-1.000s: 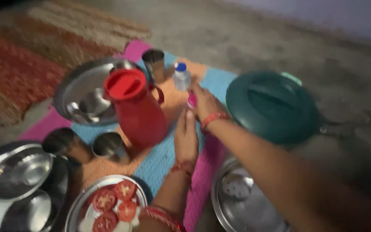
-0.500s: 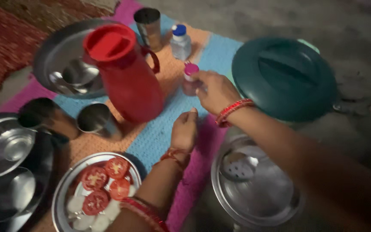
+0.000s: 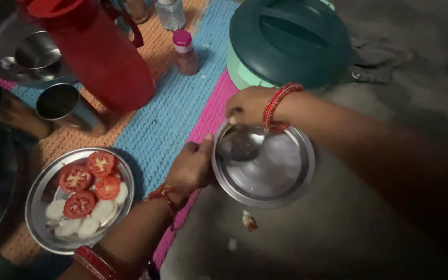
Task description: The person arranges sliced vegetables in a bowl, seasons them, and wipes a large green container with a cloth before organizing metal plates and cups on a rug.
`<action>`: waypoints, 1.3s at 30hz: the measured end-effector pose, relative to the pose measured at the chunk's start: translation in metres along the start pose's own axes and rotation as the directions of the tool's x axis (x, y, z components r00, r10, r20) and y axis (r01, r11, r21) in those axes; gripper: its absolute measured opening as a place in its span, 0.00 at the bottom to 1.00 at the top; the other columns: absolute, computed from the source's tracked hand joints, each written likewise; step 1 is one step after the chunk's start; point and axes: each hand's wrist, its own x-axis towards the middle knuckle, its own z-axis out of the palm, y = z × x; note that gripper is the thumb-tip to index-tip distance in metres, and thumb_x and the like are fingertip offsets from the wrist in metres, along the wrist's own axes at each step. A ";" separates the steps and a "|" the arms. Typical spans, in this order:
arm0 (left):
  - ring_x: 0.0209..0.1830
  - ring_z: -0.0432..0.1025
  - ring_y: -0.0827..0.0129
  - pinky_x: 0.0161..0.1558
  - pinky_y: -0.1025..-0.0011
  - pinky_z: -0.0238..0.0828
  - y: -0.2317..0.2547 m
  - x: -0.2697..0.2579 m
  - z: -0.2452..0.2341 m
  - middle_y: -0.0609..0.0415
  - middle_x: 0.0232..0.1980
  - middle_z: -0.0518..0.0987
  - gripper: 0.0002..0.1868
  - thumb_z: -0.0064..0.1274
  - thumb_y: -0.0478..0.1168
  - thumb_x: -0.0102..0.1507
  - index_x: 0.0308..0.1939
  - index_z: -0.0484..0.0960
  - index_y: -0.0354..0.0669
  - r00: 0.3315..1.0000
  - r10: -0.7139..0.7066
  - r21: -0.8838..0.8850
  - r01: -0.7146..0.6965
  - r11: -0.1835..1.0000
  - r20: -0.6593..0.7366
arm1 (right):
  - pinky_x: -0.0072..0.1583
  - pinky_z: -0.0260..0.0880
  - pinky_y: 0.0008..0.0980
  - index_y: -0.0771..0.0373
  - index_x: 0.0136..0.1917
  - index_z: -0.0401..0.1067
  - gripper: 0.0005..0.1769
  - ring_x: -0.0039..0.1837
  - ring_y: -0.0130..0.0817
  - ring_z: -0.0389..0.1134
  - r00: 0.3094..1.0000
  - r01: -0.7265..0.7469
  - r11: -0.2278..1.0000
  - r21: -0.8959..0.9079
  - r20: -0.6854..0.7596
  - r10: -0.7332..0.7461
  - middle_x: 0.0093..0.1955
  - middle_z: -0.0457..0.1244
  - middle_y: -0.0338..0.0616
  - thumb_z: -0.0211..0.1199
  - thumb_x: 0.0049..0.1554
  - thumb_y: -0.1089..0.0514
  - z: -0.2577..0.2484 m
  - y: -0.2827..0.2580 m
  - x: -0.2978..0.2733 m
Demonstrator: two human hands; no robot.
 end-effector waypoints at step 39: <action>0.23 0.78 0.58 0.24 0.65 0.76 -0.042 -0.046 -0.114 0.41 0.31 0.81 0.15 0.47 0.39 0.62 0.39 0.77 0.24 0.973 0.060 -0.425 -0.153 0.892 -0.225 | 0.58 0.73 0.50 0.64 0.62 0.71 0.21 0.58 0.59 0.72 0.938 -0.187 0.964 -0.189 -0.325 0.119 0.55 0.69 0.62 0.61 0.54 0.63 0.005 -0.073 0.035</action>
